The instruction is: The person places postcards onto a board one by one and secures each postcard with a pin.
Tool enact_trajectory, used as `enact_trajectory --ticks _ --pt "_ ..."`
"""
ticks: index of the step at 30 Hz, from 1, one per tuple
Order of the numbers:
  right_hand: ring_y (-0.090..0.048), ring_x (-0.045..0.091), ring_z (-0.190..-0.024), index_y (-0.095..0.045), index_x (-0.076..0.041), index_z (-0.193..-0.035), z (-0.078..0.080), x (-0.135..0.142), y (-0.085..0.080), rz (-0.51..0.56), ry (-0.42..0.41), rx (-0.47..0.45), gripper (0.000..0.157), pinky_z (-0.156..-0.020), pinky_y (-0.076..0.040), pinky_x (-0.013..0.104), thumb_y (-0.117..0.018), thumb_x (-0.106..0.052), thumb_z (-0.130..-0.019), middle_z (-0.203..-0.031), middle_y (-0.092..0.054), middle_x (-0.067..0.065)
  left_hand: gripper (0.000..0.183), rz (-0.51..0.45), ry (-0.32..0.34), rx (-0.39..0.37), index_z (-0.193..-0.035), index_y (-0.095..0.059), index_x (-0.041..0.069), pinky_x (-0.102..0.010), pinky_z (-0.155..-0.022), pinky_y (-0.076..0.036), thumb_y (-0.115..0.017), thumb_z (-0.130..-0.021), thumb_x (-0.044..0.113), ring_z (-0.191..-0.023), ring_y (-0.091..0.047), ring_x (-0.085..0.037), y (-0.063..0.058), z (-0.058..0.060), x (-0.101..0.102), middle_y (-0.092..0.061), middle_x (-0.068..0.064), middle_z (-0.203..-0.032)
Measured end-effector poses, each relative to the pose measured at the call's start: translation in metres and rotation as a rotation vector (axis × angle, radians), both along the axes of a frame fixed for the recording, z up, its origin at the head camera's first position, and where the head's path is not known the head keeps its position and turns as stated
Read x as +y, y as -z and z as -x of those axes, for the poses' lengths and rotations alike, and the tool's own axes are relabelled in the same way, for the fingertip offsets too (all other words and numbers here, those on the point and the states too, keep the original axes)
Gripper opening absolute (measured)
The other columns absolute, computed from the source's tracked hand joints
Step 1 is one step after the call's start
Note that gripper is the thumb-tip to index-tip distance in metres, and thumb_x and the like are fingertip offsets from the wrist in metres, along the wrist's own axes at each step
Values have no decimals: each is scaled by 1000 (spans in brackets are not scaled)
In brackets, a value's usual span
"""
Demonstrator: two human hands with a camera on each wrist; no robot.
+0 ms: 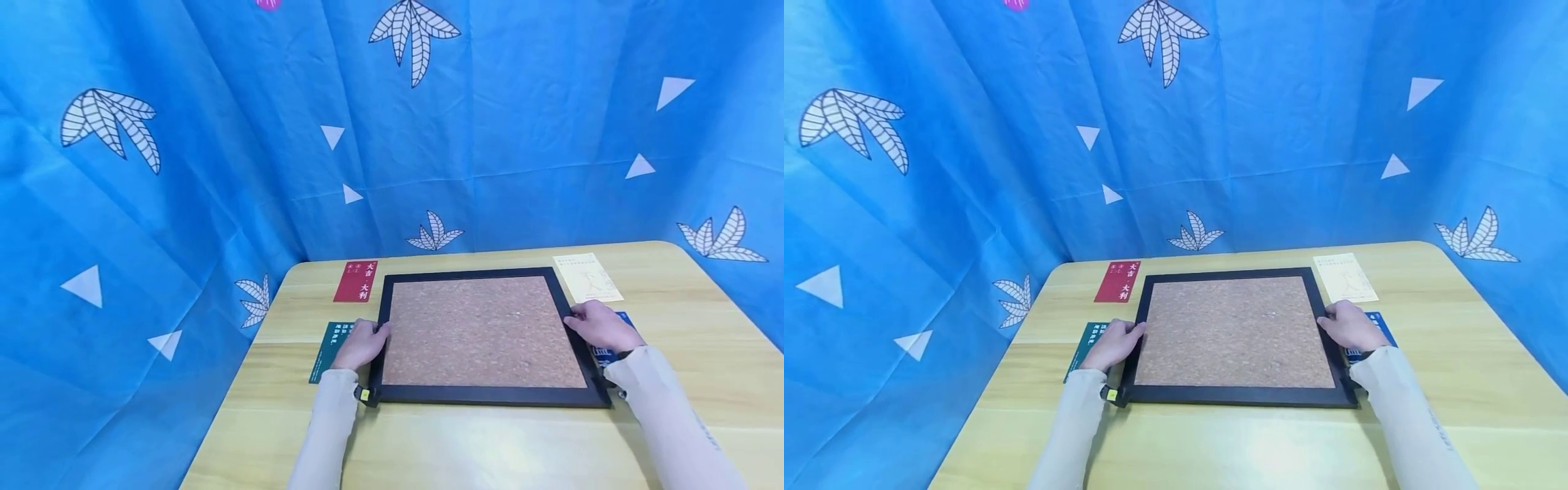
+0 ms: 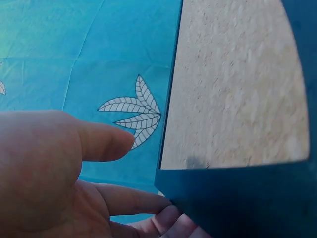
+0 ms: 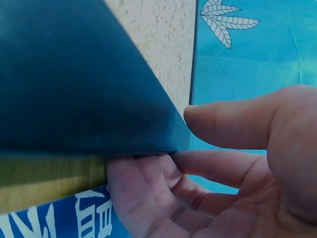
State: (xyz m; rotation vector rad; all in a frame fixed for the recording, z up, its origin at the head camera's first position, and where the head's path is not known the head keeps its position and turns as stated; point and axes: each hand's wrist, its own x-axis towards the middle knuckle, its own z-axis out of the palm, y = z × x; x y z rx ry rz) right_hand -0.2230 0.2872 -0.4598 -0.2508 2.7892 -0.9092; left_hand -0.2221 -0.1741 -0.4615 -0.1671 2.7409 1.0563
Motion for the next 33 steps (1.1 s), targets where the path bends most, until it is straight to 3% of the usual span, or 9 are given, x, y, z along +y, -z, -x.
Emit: enact_trajectory --ticks 3,5,10,14,17,21,24,28,33 --pt "-45 16 -59 -64 3 -97 1 1 3 15 -4 0 25 -55 -35 28 -51 -17 -106 -67 -42 -2 48 -13 19 -4 -84 -68 5 -29 -56 -36 -51 -107 43 -65 -51 -21 -1 3 -5 -54 -8 -77" --pt "-45 16 -59 -64 3 -98 -4 10 4 17 10 4 25 -54 -35 28 -51 -16 -107 -67 -43 -1 47 -32 60 -7 -94 -73 5 -29 -59 -39 -51 -107 45 -67 -54 -20 1 6 0 -58 -6 -74" --pt "-52 16 -61 -67 6 -105 -3 14 2 26 23 10 26 -57 -40 29 -52 -16 -107 -70 -53 2 53 -38 60 -29 -131 -69 5 -36 -79 -55 -52 -106 48 -90 -64 -21 0 7 -3 -73 -10 -106" --pt "-56 18 -65 -67 10 -117 6 3 -1 47 36 -7 31 -60 -44 32 -52 -16 -106 -78 -63 8 57 -29 18 -36 -140 -63 3 -45 -93 -58 -52 -106 48 -102 -67 -23 0 5 -14 -71 -15 -128" --pt "-54 17 -65 -67 10 -116 5 2 -1 49 56 -16 31 -59 -42 31 -53 -16 -106 -76 -59 6 58 -36 16 -47 -141 -62 3 -47 -96 -58 -52 -106 48 -105 -68 -24 4 6 -16 -70 -16 -131" --pt "-56 18 -67 -63 12 -124 3 4 3 72 81 -33 33 -61 -44 31 -55 -14 -104 -77 -58 7 58 -51 11 -68 -142 -61 5 -45 -94 -59 -51 -106 50 -104 -68 -24 5 4 -16 -70 -16 -131" --pt "-65 18 -76 -54 17 -136 2 9 6 131 101 -73 44 -66 -55 33 -57 -13 -104 -95 -67 22 58 -59 3 -75 -142 -61 5 -42 -91 -59 -51 -106 50 -101 -68 -23 5 2 -17 -71 -15 -129" --pt "-72 19 -89 -46 20 -141 2 18 10 236 127 -155 51 -76 -64 36 -57 -13 -104 -123 -65 36 56 -85 6 -73 -140 -62 4 -38 -86 -60 -53 -106 48 -97 -69 -22 7 1 -19 -72 -14 -124" --pt "-72 16 -92 -48 18 -142 5 22 9 302 149 -211 51 -78 -65 37 -60 -13 -104 -128 -65 34 56 -109 19 -61 -139 -63 3 -36 -83 -61 -54 -106 47 -94 -68 -22 7 2 -22 -72 -14 -122"
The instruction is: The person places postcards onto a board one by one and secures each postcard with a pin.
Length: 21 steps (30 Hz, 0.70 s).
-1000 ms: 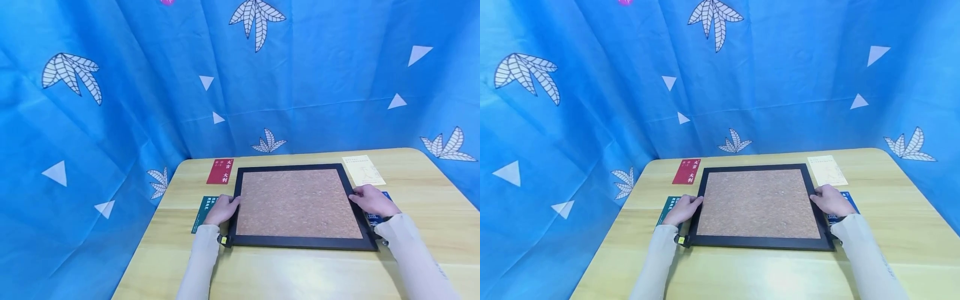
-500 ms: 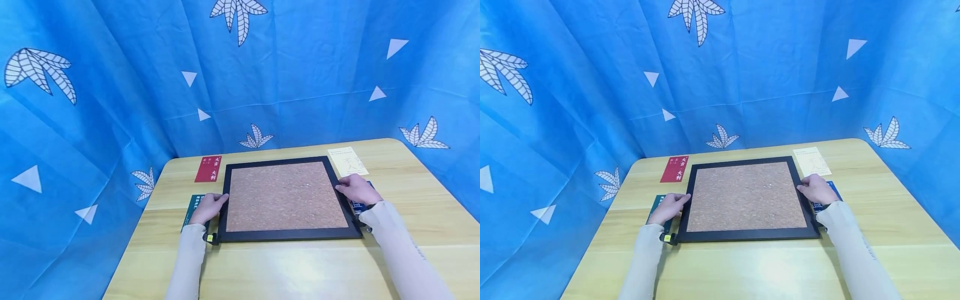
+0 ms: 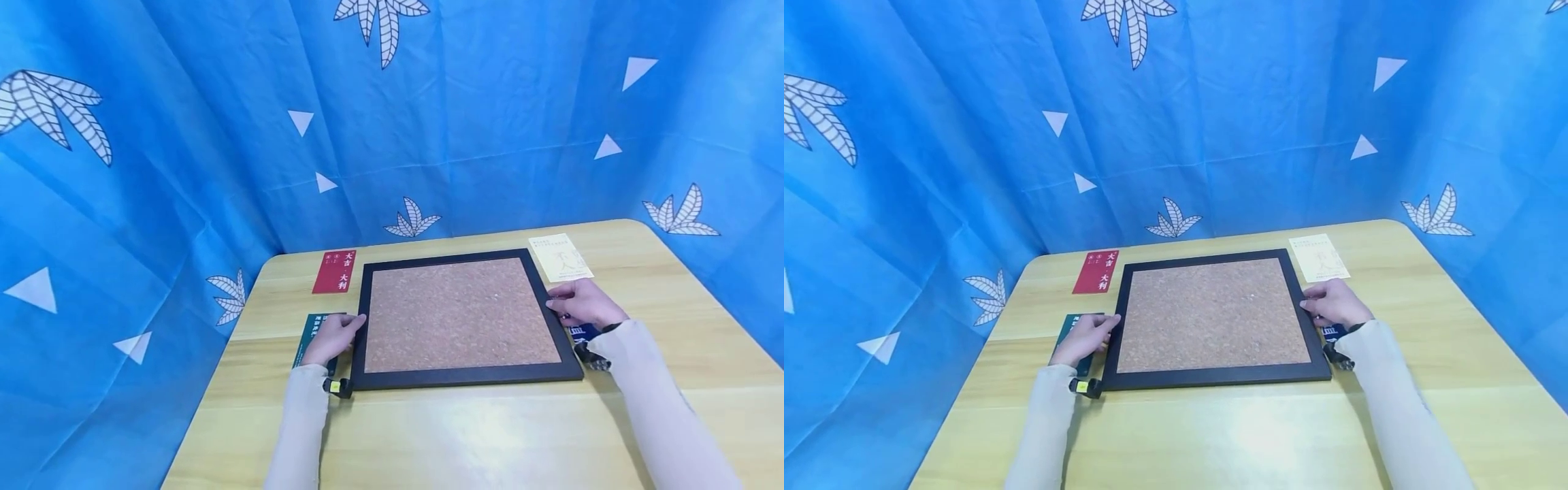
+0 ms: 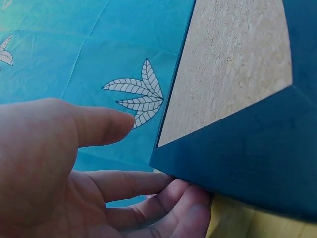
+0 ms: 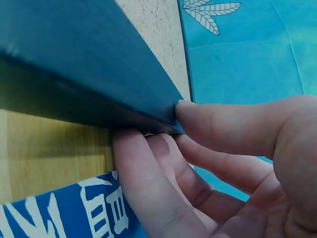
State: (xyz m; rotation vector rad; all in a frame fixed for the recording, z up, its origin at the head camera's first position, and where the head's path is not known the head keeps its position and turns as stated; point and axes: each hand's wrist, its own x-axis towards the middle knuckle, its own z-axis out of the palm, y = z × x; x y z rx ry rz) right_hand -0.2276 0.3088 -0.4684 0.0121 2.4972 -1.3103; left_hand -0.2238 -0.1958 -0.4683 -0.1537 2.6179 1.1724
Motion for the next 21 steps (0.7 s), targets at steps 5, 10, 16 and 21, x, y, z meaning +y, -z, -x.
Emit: enact_trajectory --ticks 5,10,16,21 --pt "-72 16 -94 -47 18 -143 -1 0 -3 25 5 -16 53 -81 -65 39 -61 -13 -103 -127 -66 33 55 -6 11 11 -141 -61 2 -35 -81 -61 -51 -107 44 -95 -68 -23 -6 4 -8 -71 -17 -117" --pt "-72 17 -97 -46 18 -144 0 -3 -5 27 8 -42 53 -83 -64 41 -60 -13 -104 -130 -63 35 59 29 -38 41 -143 -58 5 -35 -85 -57 -49 -107 50 -101 -66 -26 -21 10 -33 -68 -17 -123" --pt "-73 20 -100 -43 18 -146 1 -6 -5 36 -8 -51 55 -85 -64 43 -58 -15 -105 -135 -59 37 57 -14 -170 128 -141 -59 3 -34 -88 -56 -49 -107 48 -109 -67 -30 -35 24 -68 -66 -19 -127" --pt "-72 18 -96 -42 17 -147 -6 2 -6 3 -13 -27 56 -81 -65 39 -58 -17 -105 -132 -61 37 46 7 -282 258 -133 -66 1 -37 -88 -56 -54 -105 36 -105 -68 -31 -36 50 -81 -69 -21 -122"
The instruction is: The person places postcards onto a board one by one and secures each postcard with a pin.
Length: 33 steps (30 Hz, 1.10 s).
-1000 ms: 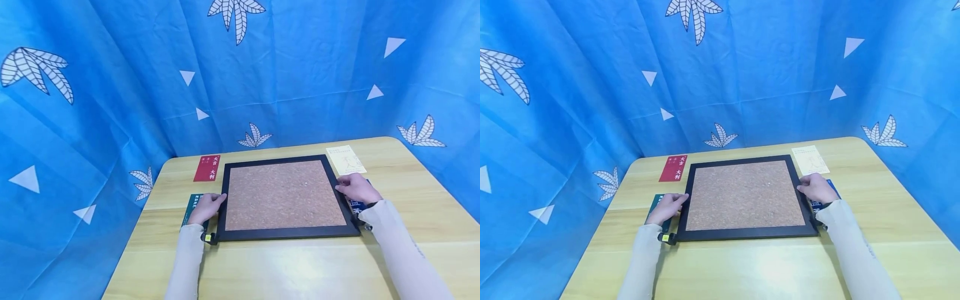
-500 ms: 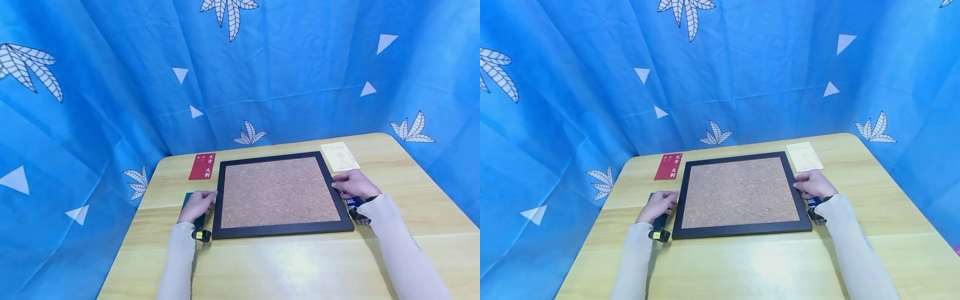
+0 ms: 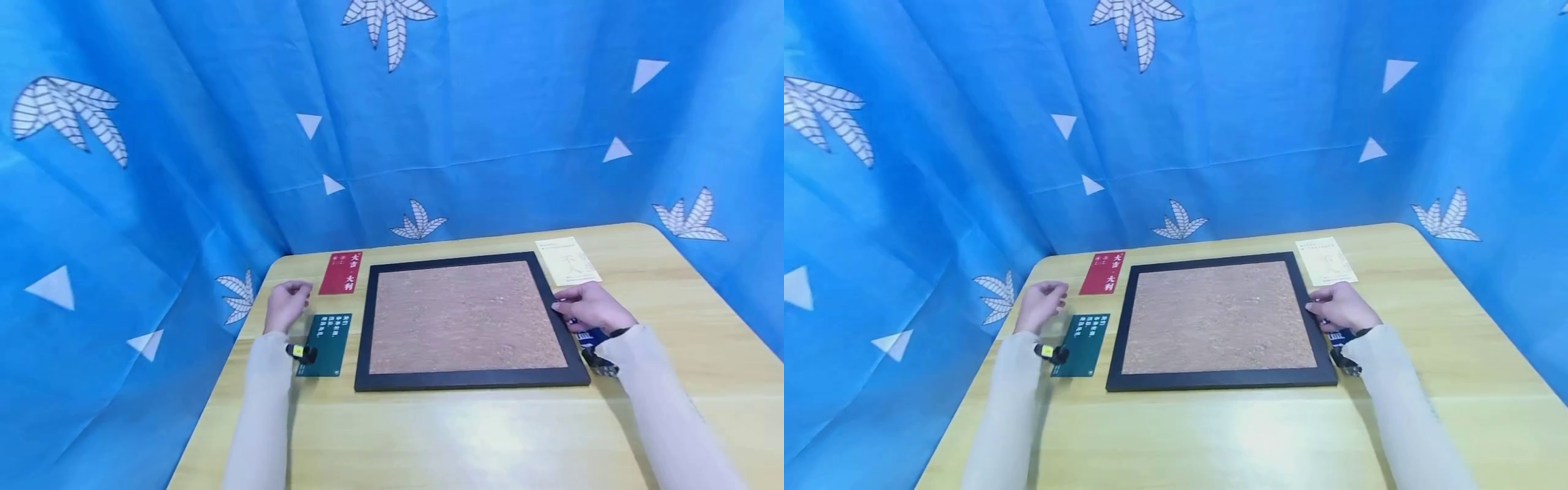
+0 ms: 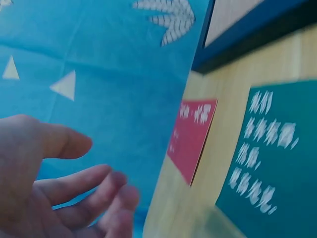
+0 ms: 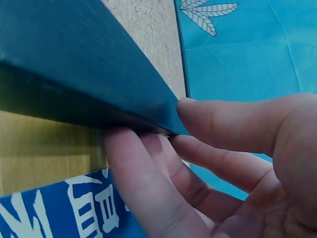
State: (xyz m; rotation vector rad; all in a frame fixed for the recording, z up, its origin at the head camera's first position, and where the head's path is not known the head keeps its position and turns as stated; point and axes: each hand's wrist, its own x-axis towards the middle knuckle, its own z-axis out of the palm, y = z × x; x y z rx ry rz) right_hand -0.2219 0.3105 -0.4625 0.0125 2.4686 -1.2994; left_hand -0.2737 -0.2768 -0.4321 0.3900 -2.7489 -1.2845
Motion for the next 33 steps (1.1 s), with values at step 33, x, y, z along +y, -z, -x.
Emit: enact_trajectory --ticks 33 --pt "-70 20 -91 -42 20 -145 1 -7 -2 -54 -29 19 55 -77 -65 38 -55 -16 -106 -116 -67 31 61 141 -179 -239 -130 -59 2 -43 -92 -58 -73 -92 48 -105 -64 -32 31 46 24 -68 -16 -115"
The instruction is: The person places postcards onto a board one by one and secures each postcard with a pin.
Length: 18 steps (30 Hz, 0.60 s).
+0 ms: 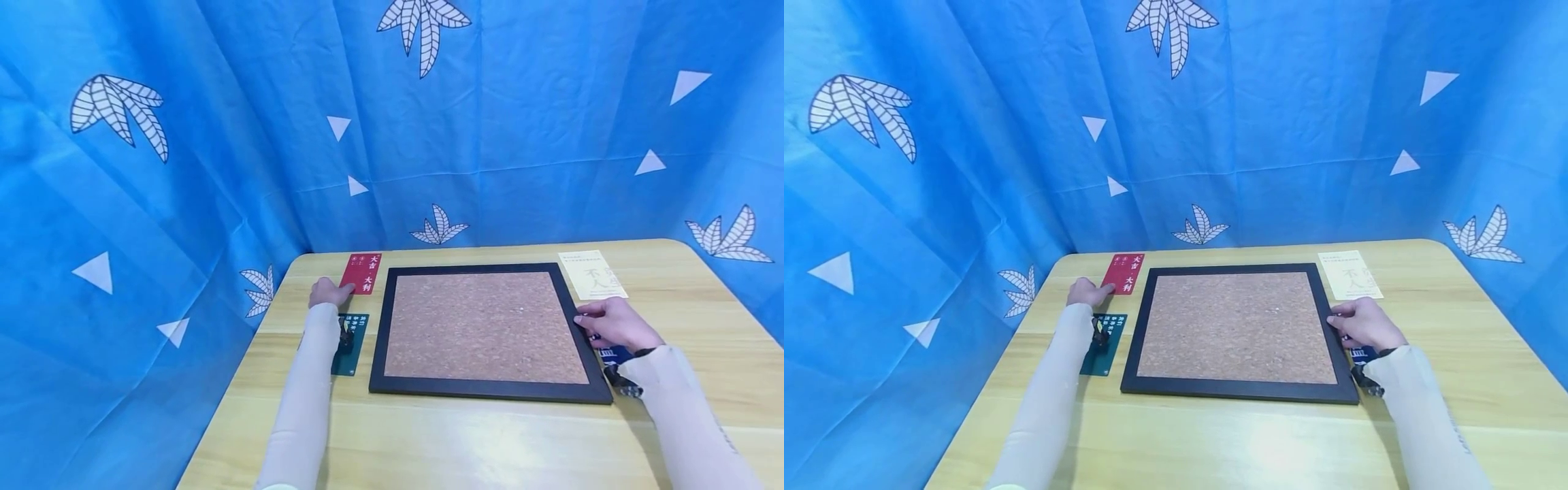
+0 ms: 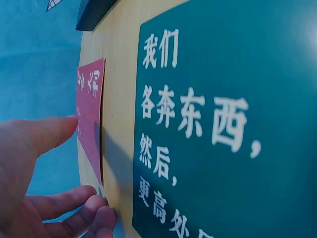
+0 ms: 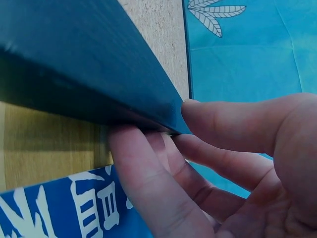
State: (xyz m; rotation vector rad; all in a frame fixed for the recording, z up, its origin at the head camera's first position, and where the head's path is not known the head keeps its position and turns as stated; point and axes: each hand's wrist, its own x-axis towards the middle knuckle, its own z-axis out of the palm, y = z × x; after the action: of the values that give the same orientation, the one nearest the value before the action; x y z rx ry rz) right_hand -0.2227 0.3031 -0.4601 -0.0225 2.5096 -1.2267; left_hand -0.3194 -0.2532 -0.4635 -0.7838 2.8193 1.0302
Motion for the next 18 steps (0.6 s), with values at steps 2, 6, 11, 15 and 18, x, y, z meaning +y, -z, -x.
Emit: enact_trajectory --ticks 2,6,11,15,18 --pt "-70 20 -92 -42 21 -144 0 0 0 -1 0 3 54 -77 -65 39 -55 -16 -106 -117 -66 33 64 -1 -5 -5 -132 -58 3 -45 -94 -58 -74 -91 49 -106 -64 -33 1 0 1 -67 -16 -118" --pt "-70 21 -92 -42 21 -144 0 1 0 -10 -3 9 54 -77 -65 39 -55 -16 -106 -118 -67 34 69 25 -13 -19 -134 -57 3 -46 -94 -58 -77 -88 51 -108 -63 -33 4 0 4 -67 -17 -121" --pt "-69 21 -91 -43 20 -144 0 0 1 -21 -4 13 54 -77 -65 40 -56 -16 -106 -115 -67 31 74 88 -22 -45 -133 -57 3 -44 -92 -56 -80 -84 54 -106 -60 -32 5 0 8 -64 -16 -119" --pt "-69 21 -91 -43 20 -144 0 -2 1 -15 -4 16 54 -78 -65 40 -56 -15 -106 -114 -68 31 75 130 -22 -65 -133 -56 3 -45 -94 -56 -82 -82 52 -107 -59 -32 2 0 10 -63 -16 -118" --pt "-69 20 -90 -42 21 -144 0 -2 1 -18 3 14 54 -78 -65 41 -56 -15 -106 -114 -68 31 75 128 -13 -71 -133 -55 3 -46 -95 -56 -82 -82 49 -108 -59 -33 1 1 11 -62 -17 -119"
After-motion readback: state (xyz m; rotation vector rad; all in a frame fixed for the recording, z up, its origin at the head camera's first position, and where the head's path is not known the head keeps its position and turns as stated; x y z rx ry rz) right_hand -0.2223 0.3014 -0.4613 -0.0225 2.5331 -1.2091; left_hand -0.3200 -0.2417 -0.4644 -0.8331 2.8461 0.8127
